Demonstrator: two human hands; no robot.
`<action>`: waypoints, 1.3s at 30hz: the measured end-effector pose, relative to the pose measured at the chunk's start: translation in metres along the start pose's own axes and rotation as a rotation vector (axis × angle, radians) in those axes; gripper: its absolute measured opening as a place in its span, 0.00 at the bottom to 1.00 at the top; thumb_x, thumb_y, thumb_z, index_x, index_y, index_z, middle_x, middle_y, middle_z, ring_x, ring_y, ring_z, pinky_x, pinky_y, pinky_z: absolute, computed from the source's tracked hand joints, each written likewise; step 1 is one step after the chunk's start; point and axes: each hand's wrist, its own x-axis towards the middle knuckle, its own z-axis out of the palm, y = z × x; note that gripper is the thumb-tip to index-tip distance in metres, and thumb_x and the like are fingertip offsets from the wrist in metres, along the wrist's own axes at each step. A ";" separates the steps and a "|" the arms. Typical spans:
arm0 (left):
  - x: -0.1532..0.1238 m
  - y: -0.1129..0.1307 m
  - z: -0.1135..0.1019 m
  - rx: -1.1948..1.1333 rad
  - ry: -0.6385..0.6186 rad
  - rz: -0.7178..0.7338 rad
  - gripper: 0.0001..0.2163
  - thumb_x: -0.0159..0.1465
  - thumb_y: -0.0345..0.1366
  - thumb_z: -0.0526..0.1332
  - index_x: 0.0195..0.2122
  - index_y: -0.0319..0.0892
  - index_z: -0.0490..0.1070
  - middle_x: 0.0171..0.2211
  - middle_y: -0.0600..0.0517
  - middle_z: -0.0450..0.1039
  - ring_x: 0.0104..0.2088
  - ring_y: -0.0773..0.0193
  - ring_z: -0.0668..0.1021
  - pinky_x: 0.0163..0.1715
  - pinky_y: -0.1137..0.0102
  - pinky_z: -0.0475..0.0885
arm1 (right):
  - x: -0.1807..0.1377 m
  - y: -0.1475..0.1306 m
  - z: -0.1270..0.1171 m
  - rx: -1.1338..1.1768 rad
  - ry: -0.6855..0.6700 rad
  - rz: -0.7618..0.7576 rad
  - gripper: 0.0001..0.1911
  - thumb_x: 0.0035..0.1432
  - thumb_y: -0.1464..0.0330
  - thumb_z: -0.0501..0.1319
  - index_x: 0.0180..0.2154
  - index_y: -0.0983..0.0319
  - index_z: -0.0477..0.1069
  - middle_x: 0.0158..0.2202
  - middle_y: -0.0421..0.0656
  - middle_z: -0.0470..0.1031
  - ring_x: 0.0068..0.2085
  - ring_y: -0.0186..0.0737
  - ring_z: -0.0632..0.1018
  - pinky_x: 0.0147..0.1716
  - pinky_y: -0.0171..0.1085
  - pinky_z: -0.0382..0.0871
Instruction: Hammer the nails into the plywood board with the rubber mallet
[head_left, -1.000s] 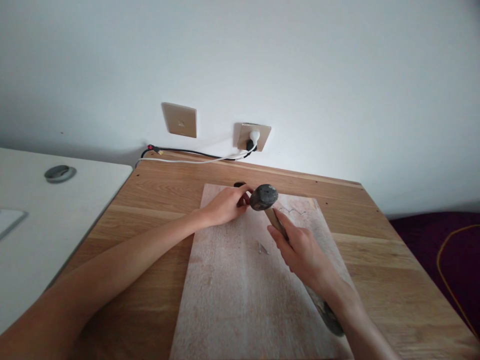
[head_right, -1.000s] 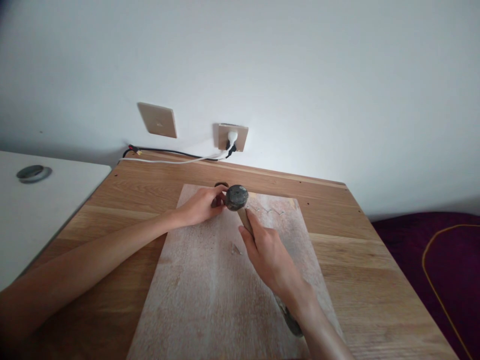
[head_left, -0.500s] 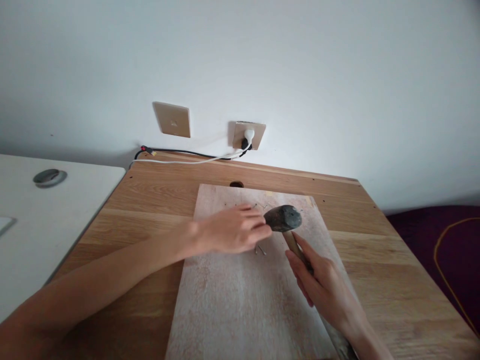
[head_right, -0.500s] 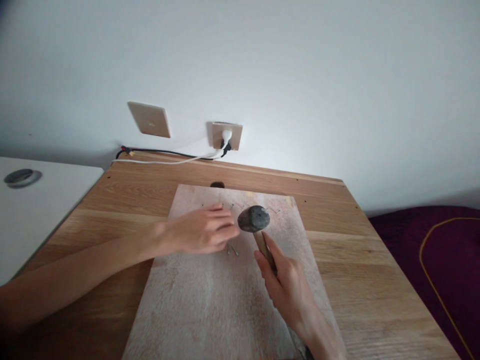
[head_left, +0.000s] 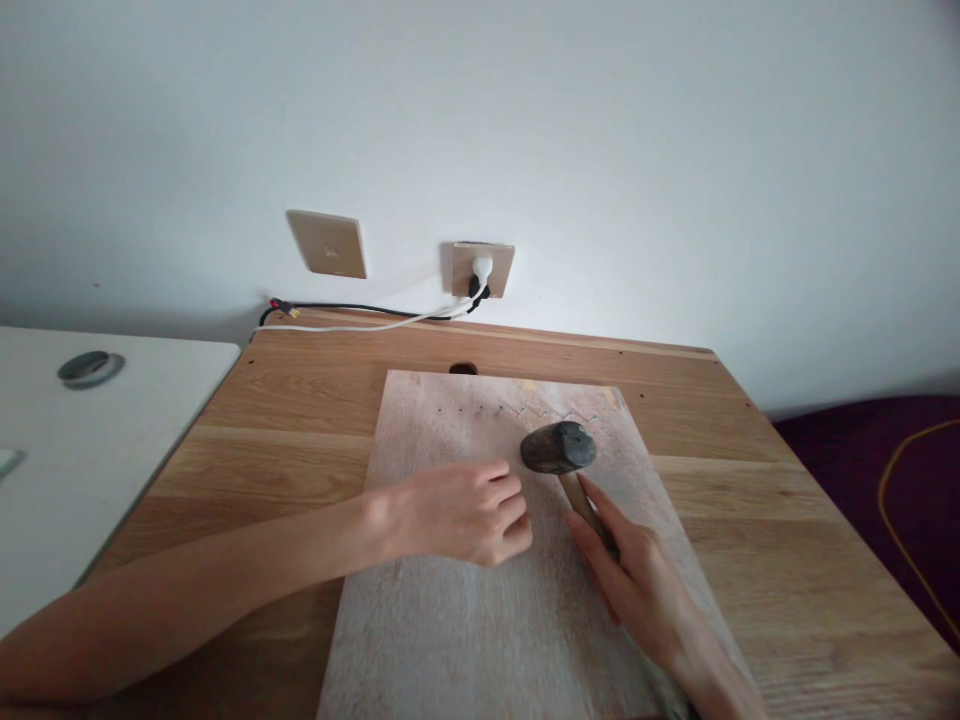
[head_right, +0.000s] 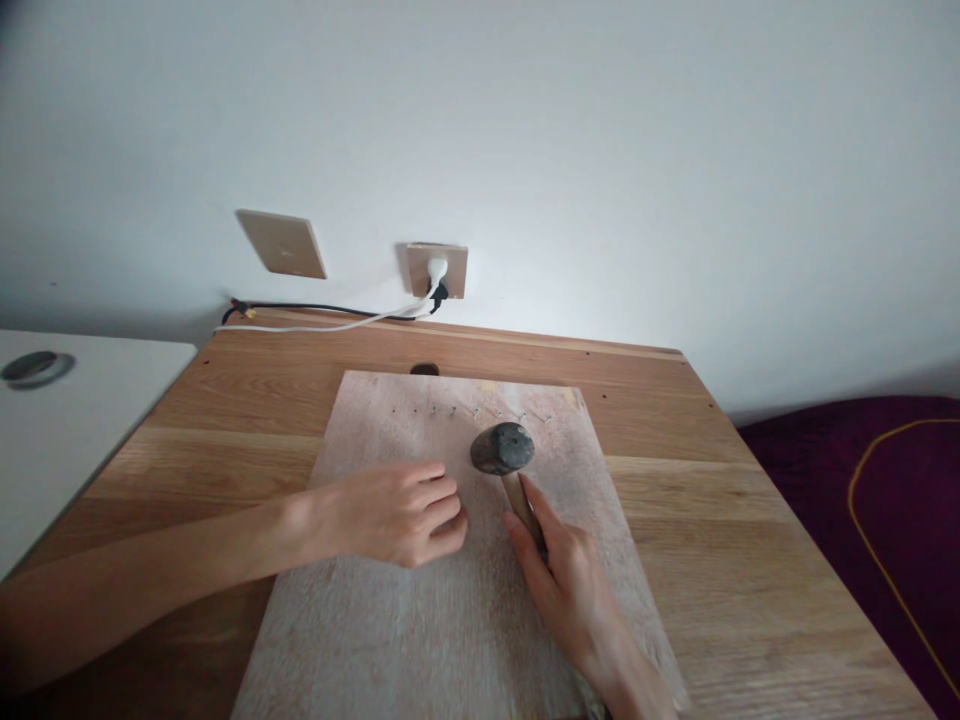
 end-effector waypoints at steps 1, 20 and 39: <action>0.001 0.000 0.000 0.014 -0.011 0.004 0.11 0.69 0.26 0.60 0.32 0.46 0.75 0.27 0.52 0.77 0.29 0.62 0.75 0.30 0.66 0.70 | 0.000 0.000 0.000 -0.003 0.003 0.000 0.38 0.70 0.48 0.51 0.65 0.72 0.67 0.15 0.34 0.64 0.14 0.37 0.66 0.14 0.34 0.60; -0.044 -0.063 0.024 -0.415 0.206 -0.945 0.05 0.64 0.26 0.67 0.33 0.42 0.76 0.30 0.54 0.79 0.32 0.63 0.79 0.36 0.68 0.72 | 0.001 0.022 0.007 -0.009 0.037 -0.036 0.35 0.72 0.50 0.51 0.66 0.69 0.67 0.13 0.31 0.62 0.12 0.36 0.65 0.13 0.34 0.58; -0.046 -0.063 0.027 -0.512 0.223 -0.957 0.07 0.63 0.24 0.67 0.31 0.41 0.74 0.27 0.56 0.75 0.29 0.66 0.76 0.31 0.71 0.67 | 0.002 0.004 -0.001 -0.023 -0.032 -0.020 0.37 0.71 0.51 0.49 0.66 0.74 0.64 0.14 0.33 0.65 0.13 0.38 0.68 0.14 0.35 0.60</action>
